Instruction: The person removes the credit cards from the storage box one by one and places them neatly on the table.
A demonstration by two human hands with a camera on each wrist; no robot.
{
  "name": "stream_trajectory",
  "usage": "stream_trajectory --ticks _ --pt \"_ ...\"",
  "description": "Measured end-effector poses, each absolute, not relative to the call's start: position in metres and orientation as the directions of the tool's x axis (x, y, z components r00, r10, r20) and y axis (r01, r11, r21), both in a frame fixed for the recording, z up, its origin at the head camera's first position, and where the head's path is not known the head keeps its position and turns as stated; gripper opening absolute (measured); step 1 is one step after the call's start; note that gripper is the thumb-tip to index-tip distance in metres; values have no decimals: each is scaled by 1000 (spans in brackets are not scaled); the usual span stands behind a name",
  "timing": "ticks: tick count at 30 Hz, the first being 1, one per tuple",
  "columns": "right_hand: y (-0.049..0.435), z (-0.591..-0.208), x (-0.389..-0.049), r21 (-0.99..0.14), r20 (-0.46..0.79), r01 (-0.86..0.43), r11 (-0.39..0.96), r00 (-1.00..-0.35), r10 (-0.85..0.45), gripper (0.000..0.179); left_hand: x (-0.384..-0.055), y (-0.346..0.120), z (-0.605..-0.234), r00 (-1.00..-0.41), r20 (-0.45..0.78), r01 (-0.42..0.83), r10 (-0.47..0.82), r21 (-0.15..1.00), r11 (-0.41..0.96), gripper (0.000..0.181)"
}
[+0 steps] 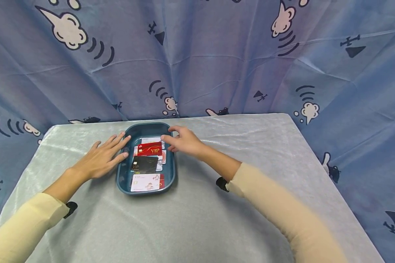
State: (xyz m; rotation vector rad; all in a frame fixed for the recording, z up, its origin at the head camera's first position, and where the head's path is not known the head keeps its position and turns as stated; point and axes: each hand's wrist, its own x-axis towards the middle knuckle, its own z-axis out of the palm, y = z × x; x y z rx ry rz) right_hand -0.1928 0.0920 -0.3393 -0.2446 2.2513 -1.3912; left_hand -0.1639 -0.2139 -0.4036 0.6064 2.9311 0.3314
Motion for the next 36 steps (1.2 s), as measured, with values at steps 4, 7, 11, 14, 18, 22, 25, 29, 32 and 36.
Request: stream_trajectory --ticks 4,7,11,14,18,22,25,29,32,36 --pt "85 -340 -193 -859 -358 132 495 -845 -397 61 -165 -214 -405 -912 -77 373 402 246 894 66" --pt "80 -344 -196 -839 -395 146 525 -826 -401 62 -165 -214 -406 -912 -70 377 404 249 892 66" --pt "74 -346 -198 -816 -431 155 556 -805 -408 63 -166 -215 -406 -911 -71 378 406 246 893 66" --pt "69 -346 -199 -800 -448 153 579 -795 -409 64 -166 -216 -406 -912 -82 373 402 242 896 66" --pt "63 -346 -200 -782 -468 148 606 -781 -413 65 -167 -216 -407 -911 -98 369 400 238 899 66" --pt "58 -348 -202 -768 -491 155 621 -765 -416 64 -168 -216 -407 -911 -103 368 400 238 899 66" --pt "55 -348 -205 -763 -508 173 622 -757 -412 62 -168 -215 -406 -911 -104 368 400 237 899 67" --pt "51 -348 -207 -757 -526 194 624 -747 -406 60 -168 -216 -405 -911 -106 367 399 233 900 66" --pt "48 -350 -208 -746 -541 197 636 -736 -406 57 -168 -215 -405 -911 -109 364 397 234 901 66" --pt "44 -355 -207 -734 -556 191 652 -721 -414 55 -168 -215 -406 -912 -113 360 393 237 902 67"
